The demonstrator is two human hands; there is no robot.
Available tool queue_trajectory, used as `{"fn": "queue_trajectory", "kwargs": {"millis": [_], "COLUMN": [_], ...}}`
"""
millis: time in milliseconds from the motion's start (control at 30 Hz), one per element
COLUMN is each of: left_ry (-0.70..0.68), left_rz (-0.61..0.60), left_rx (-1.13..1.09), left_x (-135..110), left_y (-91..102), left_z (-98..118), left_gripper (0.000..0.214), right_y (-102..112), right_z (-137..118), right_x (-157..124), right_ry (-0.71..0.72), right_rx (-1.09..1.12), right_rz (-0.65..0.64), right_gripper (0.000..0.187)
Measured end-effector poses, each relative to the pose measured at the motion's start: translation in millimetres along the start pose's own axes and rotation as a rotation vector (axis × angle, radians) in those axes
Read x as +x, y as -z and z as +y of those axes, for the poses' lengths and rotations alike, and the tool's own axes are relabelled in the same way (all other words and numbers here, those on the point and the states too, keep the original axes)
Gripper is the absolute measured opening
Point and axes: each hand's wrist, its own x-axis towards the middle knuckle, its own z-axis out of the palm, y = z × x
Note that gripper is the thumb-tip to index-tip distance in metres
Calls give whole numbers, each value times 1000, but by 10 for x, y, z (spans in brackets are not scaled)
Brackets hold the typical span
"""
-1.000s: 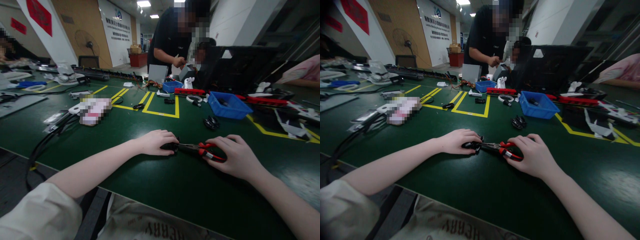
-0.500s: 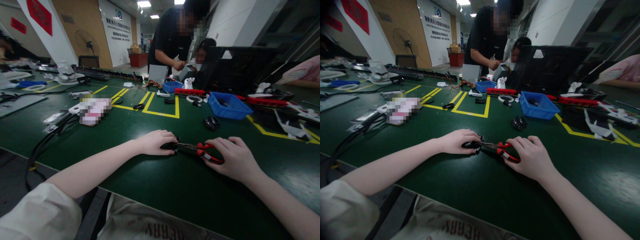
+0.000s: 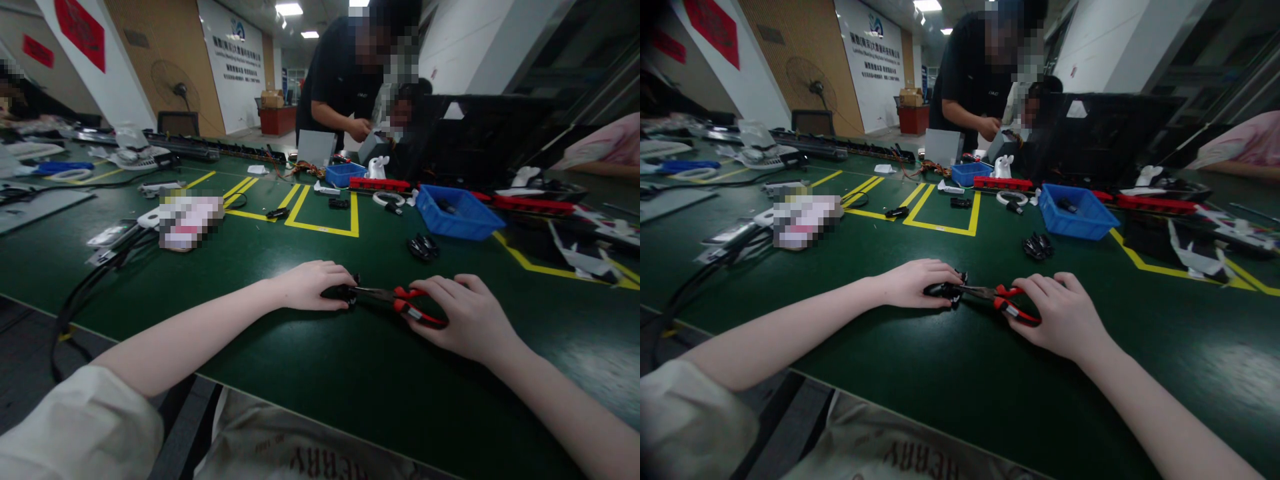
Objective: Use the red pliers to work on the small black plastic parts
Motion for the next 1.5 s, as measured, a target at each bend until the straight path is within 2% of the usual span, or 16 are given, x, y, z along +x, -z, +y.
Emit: {"fn": "queue_trajectory", "kwargs": {"millis": [300,467,633,1033,1267,1500], "left_ry": [23,8,11,8,6,31], "left_rz": [-6,-19,-13,10,9,34], "left_rx": [20,15,-25,-36,-61,-104], "left_x": [-13,-13,-10,-8,-5,-12], "left_y": [18,24,25,17,10,-11], "left_z": [22,23,16,15,11,-2], "left_gripper": [50,45,42,46,37,31], "right_y": [-15,-26,-25,-55,-36,-14], "right_z": [24,34,43,53,10,12], "right_x": [-46,-52,-47,-48,-32,-30], "right_ry": [-245,-338,-283,-144,-121,-219], "right_rx": [224,282,256,136,151,201], "right_rz": [-166,-246,-251,-36,-54,-108], "right_gripper": [38,41,41,39,34,37]}}
